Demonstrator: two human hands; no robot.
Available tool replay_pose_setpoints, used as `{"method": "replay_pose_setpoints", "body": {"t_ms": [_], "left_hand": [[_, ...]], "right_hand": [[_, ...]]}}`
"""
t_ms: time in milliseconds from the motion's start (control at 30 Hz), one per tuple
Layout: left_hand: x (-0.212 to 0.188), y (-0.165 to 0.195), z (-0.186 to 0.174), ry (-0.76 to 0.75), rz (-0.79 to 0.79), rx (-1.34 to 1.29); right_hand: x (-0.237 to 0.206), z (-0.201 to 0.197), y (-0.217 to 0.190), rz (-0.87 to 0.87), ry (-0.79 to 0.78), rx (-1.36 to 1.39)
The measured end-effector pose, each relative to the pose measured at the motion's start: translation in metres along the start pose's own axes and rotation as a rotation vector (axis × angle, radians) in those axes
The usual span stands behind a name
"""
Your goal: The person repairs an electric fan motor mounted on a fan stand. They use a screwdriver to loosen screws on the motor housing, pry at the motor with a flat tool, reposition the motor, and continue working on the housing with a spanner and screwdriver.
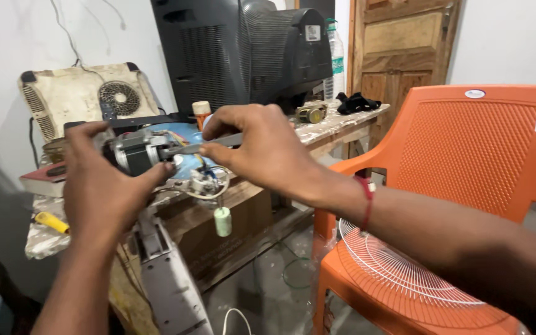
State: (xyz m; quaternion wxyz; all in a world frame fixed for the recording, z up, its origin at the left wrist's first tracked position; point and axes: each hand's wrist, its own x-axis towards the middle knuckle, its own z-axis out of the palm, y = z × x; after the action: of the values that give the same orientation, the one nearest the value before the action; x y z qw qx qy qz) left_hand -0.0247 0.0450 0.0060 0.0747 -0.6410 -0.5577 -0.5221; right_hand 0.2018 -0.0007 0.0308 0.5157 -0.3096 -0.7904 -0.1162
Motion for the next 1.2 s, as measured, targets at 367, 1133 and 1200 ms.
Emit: {"method": "replay_pose_setpoints", "body": {"t_ms": [367,1133,1200], "left_hand": [[0.004,-0.008,0.005,-0.018,0.0,-0.049],[-0.008,0.001,0.001,-0.019,-0.02,-0.175],[-0.007,0.002,-0.001,-0.012,-0.015,-0.177]], "right_hand": [[-0.035,0.013,-0.009,-0.374,-0.111,-0.285],[-0.001,-0.009,-0.02,-0.048,0.067,0.203],[0.01,-0.014,-0.019,0.036,0.03,0.221]]}}
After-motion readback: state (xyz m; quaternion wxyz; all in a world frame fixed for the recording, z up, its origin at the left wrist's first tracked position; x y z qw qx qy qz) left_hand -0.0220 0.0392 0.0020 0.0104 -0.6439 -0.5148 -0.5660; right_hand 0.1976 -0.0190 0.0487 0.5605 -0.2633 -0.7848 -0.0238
